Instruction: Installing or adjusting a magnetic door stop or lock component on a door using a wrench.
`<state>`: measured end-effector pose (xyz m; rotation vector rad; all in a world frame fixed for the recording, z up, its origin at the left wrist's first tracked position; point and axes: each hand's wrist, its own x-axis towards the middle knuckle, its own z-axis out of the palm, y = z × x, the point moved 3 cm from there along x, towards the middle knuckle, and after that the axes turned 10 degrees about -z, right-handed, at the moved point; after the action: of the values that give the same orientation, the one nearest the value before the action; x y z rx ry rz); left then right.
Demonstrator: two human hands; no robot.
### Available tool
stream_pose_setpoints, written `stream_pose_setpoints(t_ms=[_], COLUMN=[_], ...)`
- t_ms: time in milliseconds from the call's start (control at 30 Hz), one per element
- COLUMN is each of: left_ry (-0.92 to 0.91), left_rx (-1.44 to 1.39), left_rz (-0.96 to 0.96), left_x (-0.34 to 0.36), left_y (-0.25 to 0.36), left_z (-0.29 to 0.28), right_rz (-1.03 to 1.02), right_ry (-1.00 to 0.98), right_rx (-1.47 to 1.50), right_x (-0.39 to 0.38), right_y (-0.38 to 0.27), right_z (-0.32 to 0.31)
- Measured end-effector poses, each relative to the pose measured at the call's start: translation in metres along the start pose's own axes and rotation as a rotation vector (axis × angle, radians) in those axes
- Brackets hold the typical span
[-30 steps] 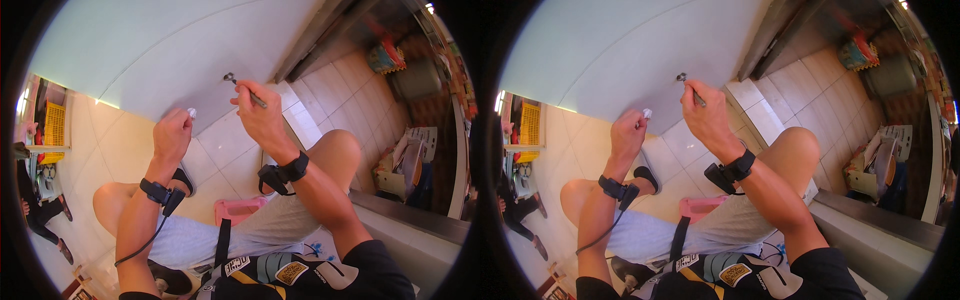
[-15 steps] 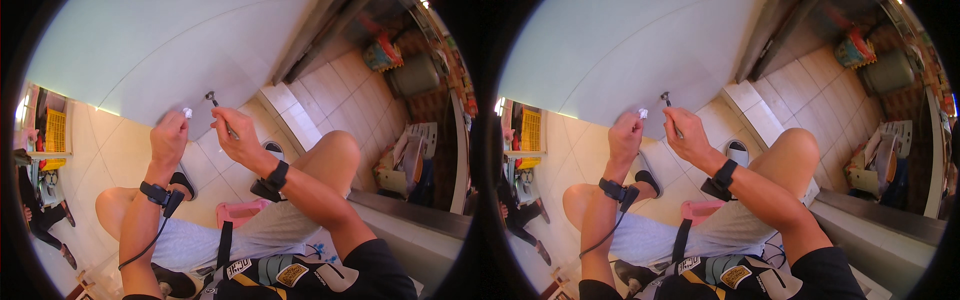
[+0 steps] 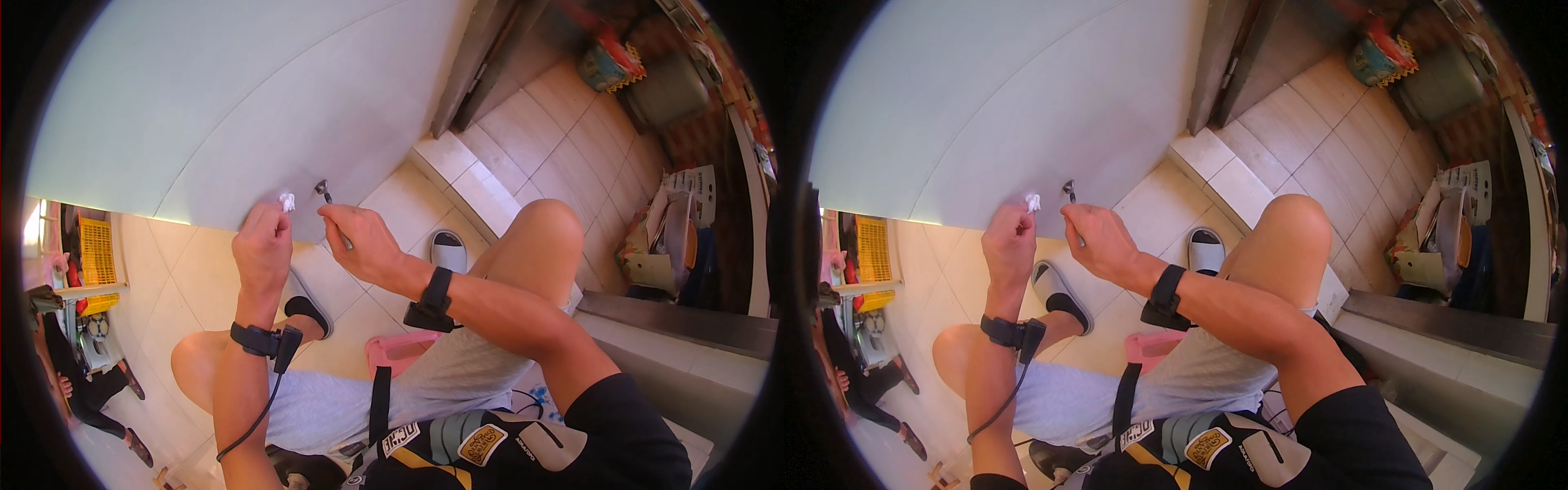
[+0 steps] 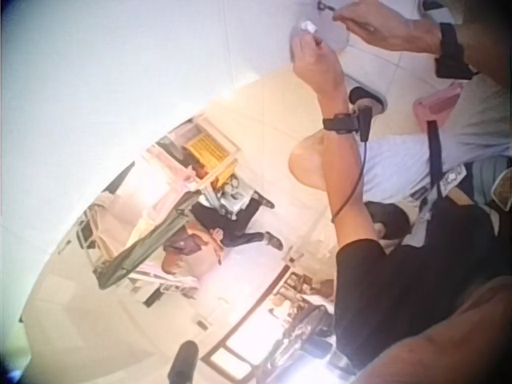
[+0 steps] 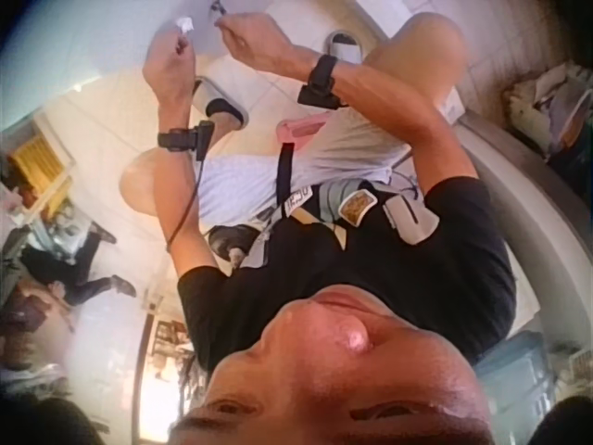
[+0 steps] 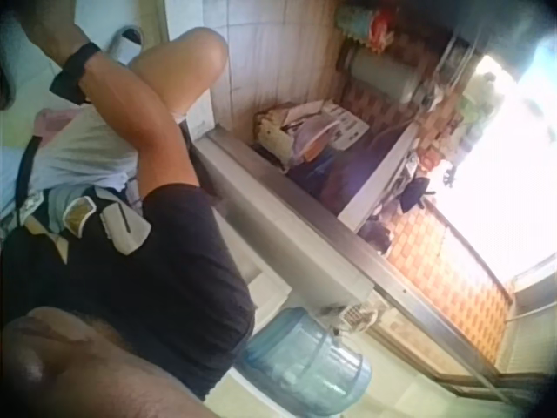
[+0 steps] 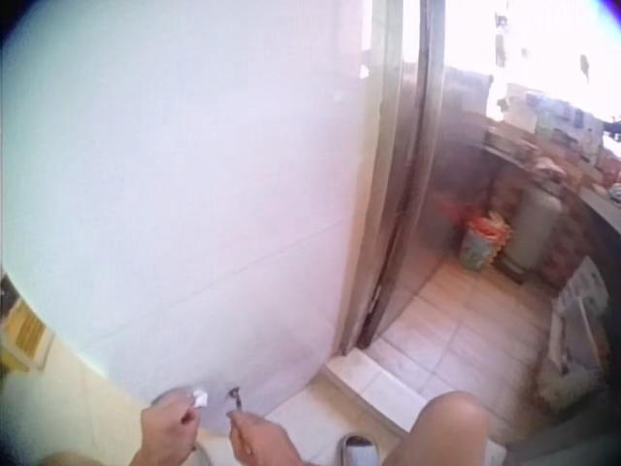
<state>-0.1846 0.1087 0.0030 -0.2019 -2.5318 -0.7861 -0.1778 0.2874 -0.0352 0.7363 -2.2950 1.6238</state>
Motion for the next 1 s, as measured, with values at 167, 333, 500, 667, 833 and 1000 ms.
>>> stream_pose_setpoints(t_ms=[167,333,500,667,833,1000], left_ry=[-0.065,-0.036,-0.059,-0.07,-0.056,-0.043], left_rx=[-0.05,-0.073,-0.05,-0.032,-0.084,-0.067], left_rz=[-0.079,-0.073,-0.079,-0.108,-0.086,-0.078], left_x=[-0.002,0.0,0.003,-0.001,0.003,0.001], left_y=[-0.005,-0.001,0.0,-0.005,0.003,-0.001], left_z=[0.004,0.001,0.004,-0.001,0.002,-0.001], right_rz=[-0.054,-0.053,0.028,0.036,0.013,0.099], right_ry=[0.056,0.048,0.031,0.096,0.123,0.222], right_rx=[-0.037,0.015,-0.129,-0.032,-0.181,-0.073], right_x=[-0.005,-0.001,0.002,0.01,0.013,0.018], right_y=[0.008,-0.008,0.022,-0.003,0.02,0.028], right_z=[0.001,0.002,-0.003,-0.007,-0.014,-0.022])
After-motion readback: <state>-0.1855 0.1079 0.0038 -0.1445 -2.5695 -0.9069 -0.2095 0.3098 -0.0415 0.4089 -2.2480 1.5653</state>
